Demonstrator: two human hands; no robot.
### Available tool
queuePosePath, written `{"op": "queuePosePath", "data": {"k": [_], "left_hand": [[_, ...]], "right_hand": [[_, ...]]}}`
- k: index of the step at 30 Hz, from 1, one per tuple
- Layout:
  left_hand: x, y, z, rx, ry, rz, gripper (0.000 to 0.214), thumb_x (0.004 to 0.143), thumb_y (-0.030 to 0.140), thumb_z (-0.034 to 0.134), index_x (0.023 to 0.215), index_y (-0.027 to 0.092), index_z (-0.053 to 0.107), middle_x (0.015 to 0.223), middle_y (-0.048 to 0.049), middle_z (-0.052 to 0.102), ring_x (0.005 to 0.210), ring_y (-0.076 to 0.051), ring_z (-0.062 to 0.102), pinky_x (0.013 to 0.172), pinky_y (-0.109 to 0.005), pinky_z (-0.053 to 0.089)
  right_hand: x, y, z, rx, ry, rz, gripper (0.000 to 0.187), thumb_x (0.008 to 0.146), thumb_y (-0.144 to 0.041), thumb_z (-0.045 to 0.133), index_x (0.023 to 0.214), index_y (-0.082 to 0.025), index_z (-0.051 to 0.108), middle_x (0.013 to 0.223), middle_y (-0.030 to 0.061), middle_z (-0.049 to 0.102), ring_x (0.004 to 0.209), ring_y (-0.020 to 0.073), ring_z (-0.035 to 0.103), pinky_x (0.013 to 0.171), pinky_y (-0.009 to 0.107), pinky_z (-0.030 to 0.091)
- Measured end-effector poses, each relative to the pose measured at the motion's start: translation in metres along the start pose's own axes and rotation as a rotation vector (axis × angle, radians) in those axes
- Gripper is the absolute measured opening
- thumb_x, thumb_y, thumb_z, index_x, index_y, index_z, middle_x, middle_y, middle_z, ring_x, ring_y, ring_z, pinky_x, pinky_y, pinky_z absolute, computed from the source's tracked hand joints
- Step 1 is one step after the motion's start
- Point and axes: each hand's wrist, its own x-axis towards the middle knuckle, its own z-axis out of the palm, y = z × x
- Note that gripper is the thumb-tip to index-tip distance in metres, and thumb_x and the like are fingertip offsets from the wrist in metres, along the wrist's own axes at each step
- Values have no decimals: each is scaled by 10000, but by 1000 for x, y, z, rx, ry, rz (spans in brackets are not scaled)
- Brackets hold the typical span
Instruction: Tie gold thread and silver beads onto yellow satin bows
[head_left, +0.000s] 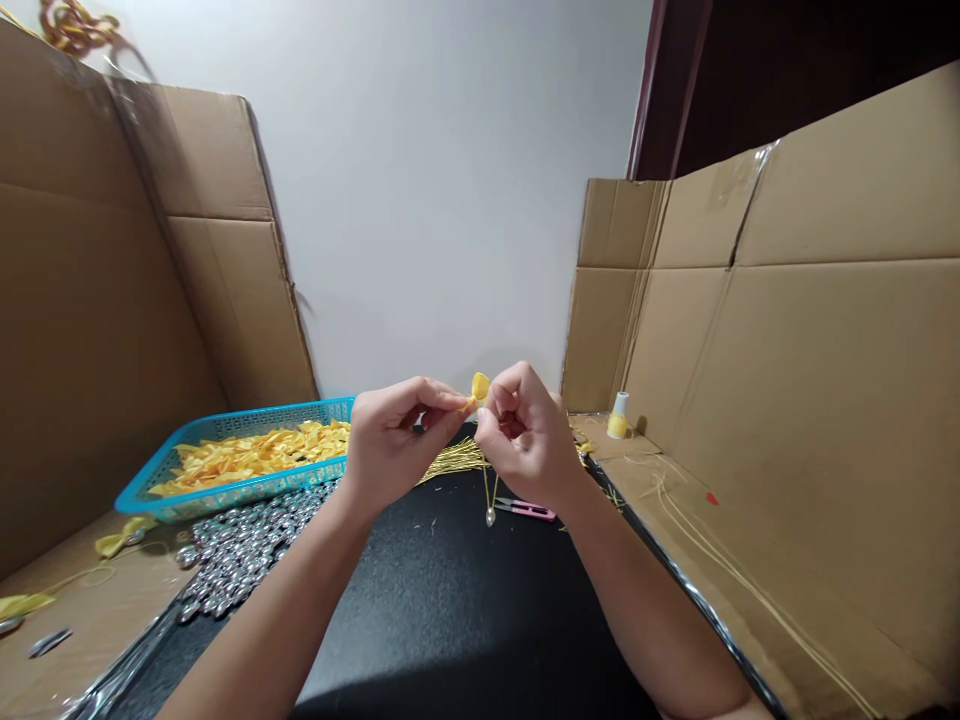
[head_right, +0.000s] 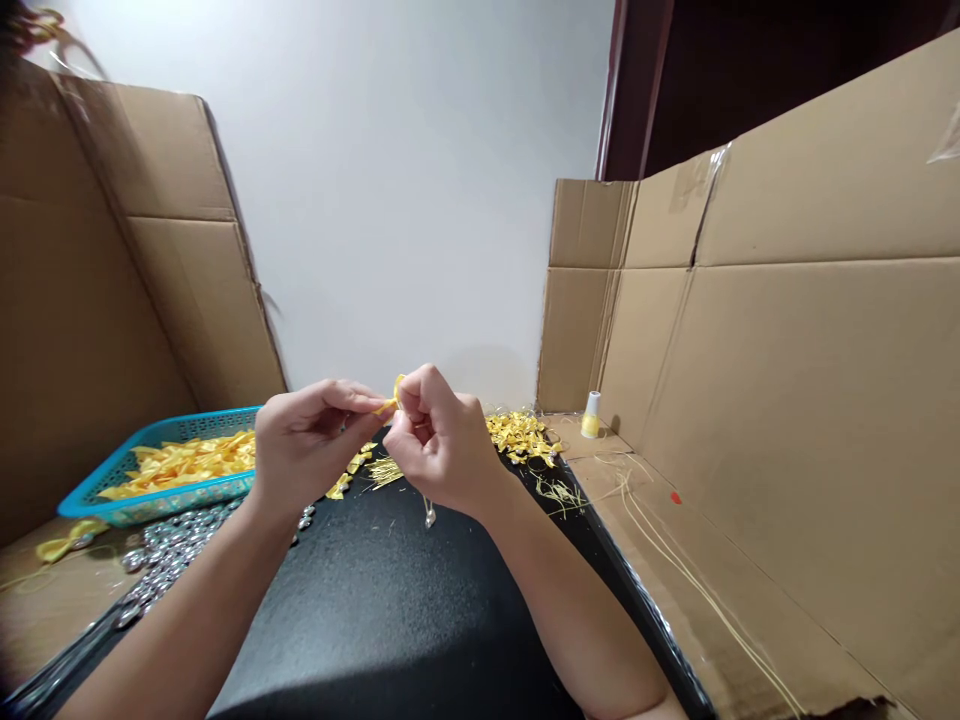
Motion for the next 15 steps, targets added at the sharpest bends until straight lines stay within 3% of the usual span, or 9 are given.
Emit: {"op": "queuePosePath", "data": {"k": [10,15], "left_hand": [[-4,-3,-4,61,45,175,117,752,96,700,742,205,658,747,-13,729,607,-103,634,510,-232,479],[-6,3,6,49,186,112,116,745,123,708,795,210,651,721,-1,700,602,-103,601,517,-244,467]], "right_hand": [[3,1,-5,-90,-67,-105,201,850,-122,503,830,-243,343,655,-70,356,507,59,337,449,213,304],[3,6,-6,-54,-40,-111,206,885,-160,508,855,-250,326,673,-65,390,531,73,351,486,234,325]]}}
